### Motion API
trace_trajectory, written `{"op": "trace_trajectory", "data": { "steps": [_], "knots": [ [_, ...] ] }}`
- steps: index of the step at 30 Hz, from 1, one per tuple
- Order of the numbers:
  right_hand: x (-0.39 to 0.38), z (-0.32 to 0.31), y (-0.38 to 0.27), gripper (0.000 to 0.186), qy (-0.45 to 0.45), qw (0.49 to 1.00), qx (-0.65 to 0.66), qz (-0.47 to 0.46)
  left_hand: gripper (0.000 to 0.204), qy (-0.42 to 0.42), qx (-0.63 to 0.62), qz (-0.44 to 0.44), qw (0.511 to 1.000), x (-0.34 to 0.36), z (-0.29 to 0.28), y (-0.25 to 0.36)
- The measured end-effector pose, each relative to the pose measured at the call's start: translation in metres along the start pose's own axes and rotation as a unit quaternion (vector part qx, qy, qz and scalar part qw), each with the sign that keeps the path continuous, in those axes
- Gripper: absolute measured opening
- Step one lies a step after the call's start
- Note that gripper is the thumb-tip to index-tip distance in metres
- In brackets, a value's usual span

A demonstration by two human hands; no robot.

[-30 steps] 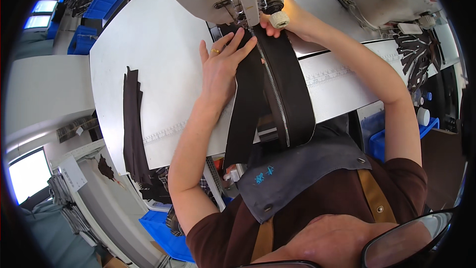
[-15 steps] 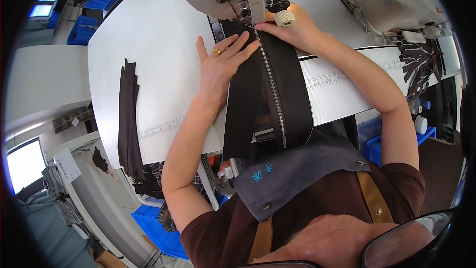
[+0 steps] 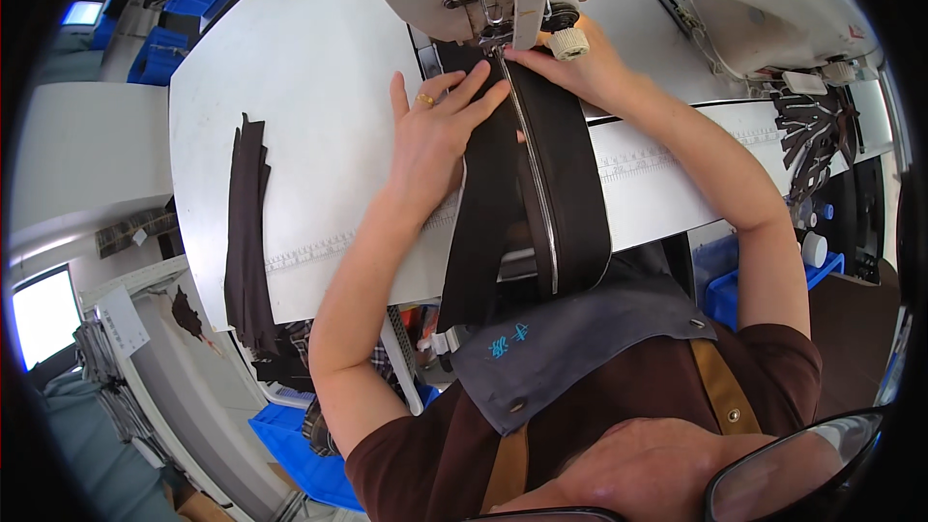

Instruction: The person operates an industrial sewing machine to attach black zippers to plaid fabric pieces. They guide the fabric under the needle, sew along the zipper edges, and periodically trim the excess thread with scissors. The process is repeated for multiple fabric pieces.

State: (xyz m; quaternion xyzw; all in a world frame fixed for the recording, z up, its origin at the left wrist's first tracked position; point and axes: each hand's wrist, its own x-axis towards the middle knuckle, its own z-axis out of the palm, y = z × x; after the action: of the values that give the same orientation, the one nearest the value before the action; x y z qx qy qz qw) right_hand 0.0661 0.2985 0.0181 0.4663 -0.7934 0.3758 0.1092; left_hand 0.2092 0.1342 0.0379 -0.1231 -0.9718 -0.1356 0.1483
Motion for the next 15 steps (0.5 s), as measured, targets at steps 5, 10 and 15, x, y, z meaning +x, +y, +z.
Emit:
{"op": "trace_trajectory", "data": {
  "steps": [5, 10, 15],
  "knots": [
    [-0.003, 0.002, 0.001, 0.024, 0.003, 1.000, -0.029, -0.008, 0.043, 0.011, -0.005, -0.006, 1.000, -0.003, -0.001, 0.004],
    [-0.003, -0.002, -0.004, 0.024, 0.008, 0.999, -0.035, -0.003, 0.044, 0.012, -0.009, -0.008, 1.000, -0.004, -0.001, 0.002],
    [0.002, 0.005, 0.013, 0.020, 0.000, 0.997, 0.072, 0.021, 0.045, 0.022, -0.011, -0.008, 1.000, 0.004, 0.002, -0.005]
  ]
}}
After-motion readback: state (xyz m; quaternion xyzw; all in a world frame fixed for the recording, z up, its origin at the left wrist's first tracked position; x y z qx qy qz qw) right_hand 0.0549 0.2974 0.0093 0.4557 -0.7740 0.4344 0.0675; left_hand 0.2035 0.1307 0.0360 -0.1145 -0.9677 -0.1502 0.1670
